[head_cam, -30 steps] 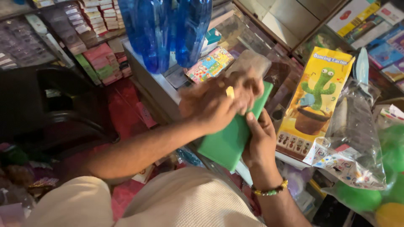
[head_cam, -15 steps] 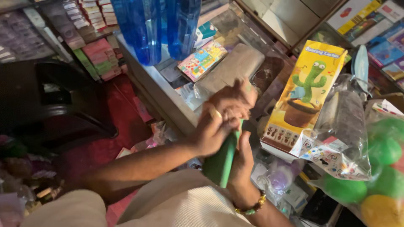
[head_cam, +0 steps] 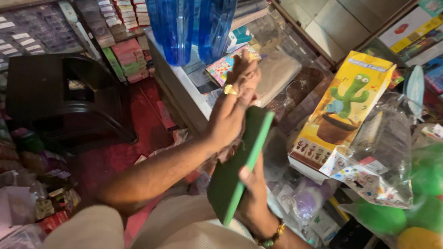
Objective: The person handles, wipes with a cloth, and rearranges various wallets and boxed items on a glass counter, eventually gathering several wallets into a stack by hand.
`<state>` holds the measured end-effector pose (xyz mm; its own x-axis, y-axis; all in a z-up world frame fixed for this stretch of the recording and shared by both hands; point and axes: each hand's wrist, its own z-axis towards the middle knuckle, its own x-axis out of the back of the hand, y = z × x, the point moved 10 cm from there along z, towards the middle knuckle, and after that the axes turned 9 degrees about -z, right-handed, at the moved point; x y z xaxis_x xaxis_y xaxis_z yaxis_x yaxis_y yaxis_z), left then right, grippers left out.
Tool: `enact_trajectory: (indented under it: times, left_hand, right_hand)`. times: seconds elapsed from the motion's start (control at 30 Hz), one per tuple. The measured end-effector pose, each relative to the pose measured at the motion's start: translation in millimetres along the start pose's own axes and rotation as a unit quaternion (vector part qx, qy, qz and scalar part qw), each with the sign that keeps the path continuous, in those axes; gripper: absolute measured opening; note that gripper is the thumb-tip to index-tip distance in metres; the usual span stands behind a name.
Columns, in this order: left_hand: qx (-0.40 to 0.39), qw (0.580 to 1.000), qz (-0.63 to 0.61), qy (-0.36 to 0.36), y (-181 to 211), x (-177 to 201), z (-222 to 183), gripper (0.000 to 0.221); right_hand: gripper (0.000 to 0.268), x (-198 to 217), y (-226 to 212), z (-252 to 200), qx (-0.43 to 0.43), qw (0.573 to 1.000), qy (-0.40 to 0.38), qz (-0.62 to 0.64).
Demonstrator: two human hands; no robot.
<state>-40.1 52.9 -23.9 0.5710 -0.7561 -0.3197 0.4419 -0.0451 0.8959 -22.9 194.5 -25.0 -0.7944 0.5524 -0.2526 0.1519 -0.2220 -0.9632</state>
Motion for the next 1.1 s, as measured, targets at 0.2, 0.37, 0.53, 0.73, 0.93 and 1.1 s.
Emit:
enact_trajectory:
  times: [0.2, 0.37, 0.53, 0.73, 0.93, 1.1]
  left_hand:
    - [-0.167, 0.943, 0.258, -0.13, 74, -41, -51, 0.038]
    - [-0.204, 0.935, 0.249, -0.151, 61, -17, 24, 0.044]
    - [-0.144, 0.95, 0.217, -0.169, 46, 9, 80, 0.052]
    - [-0.219, 0.919, 0.223, -0.239, 60, 17, 22, 0.062]
    - [-0.132, 0.958, 0.122, -0.224, 16, 35, 146, 0.062]
    - [-0.214, 0.893, 0.273, -0.285, 38, 24, 77, 0.074]
  right_hand:
    - [0.075, 41, -11, 71, -0.049, 0.978, 0.011, 0.201]
    - [0.056, 21, 44, 59, -0.014, 0.963, 0.078, 0.259]
    - [0.048, -31, 32, 78, 0.013, 0.952, -0.041, 0.302]
    - [0.055, 42, -3, 135, 0.055, 0.965, 0.212, 0.142]
    - [0.053, -6, 43, 124, -0.031, 0.974, 0.224, 0.001]
    - [0.04, 53, 13, 137, 0.014, 0.938, 0.346, -0.004]
